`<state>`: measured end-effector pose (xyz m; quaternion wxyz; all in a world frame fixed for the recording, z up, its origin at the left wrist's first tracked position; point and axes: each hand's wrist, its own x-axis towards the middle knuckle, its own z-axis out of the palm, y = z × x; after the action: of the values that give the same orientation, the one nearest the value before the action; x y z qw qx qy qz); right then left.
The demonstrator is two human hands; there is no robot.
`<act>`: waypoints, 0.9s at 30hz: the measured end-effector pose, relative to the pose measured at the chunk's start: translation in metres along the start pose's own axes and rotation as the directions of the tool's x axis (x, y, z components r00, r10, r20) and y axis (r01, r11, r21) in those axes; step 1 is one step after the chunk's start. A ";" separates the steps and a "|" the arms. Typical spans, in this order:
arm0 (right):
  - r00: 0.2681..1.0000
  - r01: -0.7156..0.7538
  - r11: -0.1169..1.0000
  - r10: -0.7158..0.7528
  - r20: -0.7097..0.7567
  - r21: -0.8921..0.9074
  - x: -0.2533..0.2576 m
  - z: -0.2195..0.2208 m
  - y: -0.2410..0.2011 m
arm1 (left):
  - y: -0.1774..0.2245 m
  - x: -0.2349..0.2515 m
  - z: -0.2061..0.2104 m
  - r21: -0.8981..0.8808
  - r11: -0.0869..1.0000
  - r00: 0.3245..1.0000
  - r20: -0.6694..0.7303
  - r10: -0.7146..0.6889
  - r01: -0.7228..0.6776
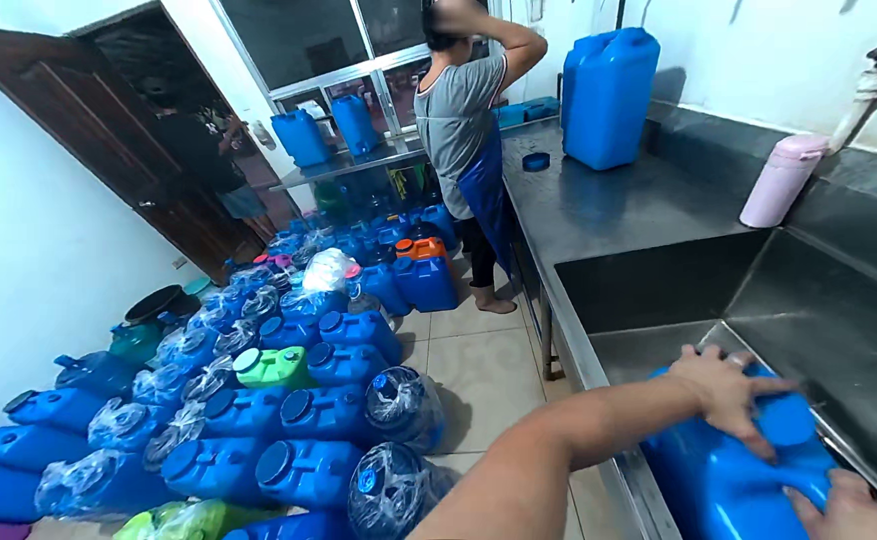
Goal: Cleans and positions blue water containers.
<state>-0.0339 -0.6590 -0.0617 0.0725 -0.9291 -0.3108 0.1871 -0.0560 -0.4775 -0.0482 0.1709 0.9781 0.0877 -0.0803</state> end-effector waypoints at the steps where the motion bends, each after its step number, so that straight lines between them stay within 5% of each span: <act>1: 1.000 -0.007 1.000 0.007 0.003 0.016 0.000 0.002 -0.002 | 0.009 0.001 0.001 -0.019 0.994 0.995 -0.013 -0.104 0.103; 4: 0.990 0.136 0.990 -0.135 0.032 -0.037 0.008 -0.006 0.016 | 0.023 -0.014 -0.008 0.093 0.973 0.974 0.067 -0.216 0.209; 7: 0.960 0.278 0.955 -0.272 0.073 -0.100 0.015 -0.015 0.039 | 0.001 -0.034 -0.018 0.190 0.976 0.977 0.205 0.062 -0.102; 9: 0.961 0.274 0.953 -0.268 0.063 -0.128 0.016 -0.014 0.038 | -0.020 -0.026 -0.009 0.125 0.956 0.959 0.131 0.251 -0.267; 11: 0.987 0.159 0.982 -0.159 0.013 -0.100 0.015 -0.008 0.024 | -0.022 -0.009 -0.002 0.050 0.980 0.981 0.010 0.191 -0.192; 13: 0.999 0.038 0.999 -0.038 -0.015 -0.038 0.014 -0.003 0.005 | -0.003 0.001 0.002 -0.075 0.994 0.993 -0.080 -0.091 0.085; 16: 0.999 0.043 0.997 -0.044 -0.012 -0.058 0.018 -0.003 -0.001 | 0.024 -0.010 0.003 -0.128 0.902 0.904 -0.067 -0.423 0.412; 18: 0.992 0.129 0.984 -0.128 0.010 -0.121 0.021 -0.011 0.013 | 0.022 -0.037 -0.017 0.065 0.938 0.935 0.075 -0.345 0.341; 20: 0.976 0.216 0.963 -0.216 0.022 -0.158 0.024 -0.016 0.023 | 0.014 -0.049 -0.036 0.268 0.957 0.964 0.202 -0.172 0.115; 23: 0.968 0.248 0.946 -0.248 0.025 -0.210 0.027 -0.016 0.023 | -0.005 -0.024 -0.029 0.196 0.970 0.968 0.233 0.095 -0.142; 25: 0.980 0.194 0.962 -0.198 -0.005 -0.190 0.029 -0.014 0.019 | -0.008 -0.008 -0.018 0.105 0.988 0.984 0.154 0.094 -0.110; 27: 0.989 0.132 0.976 -0.141 -0.042 -0.171 0.029 -0.012 0.015 | 0.001 -0.002 -0.016 0.057 0.996 0.992 0.099 -0.073 0.068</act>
<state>0.0009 -0.6533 -0.0629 0.0152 -0.9129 -0.3866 0.1298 -0.0555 -0.4737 -0.0330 0.1458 0.9733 0.1111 -0.1381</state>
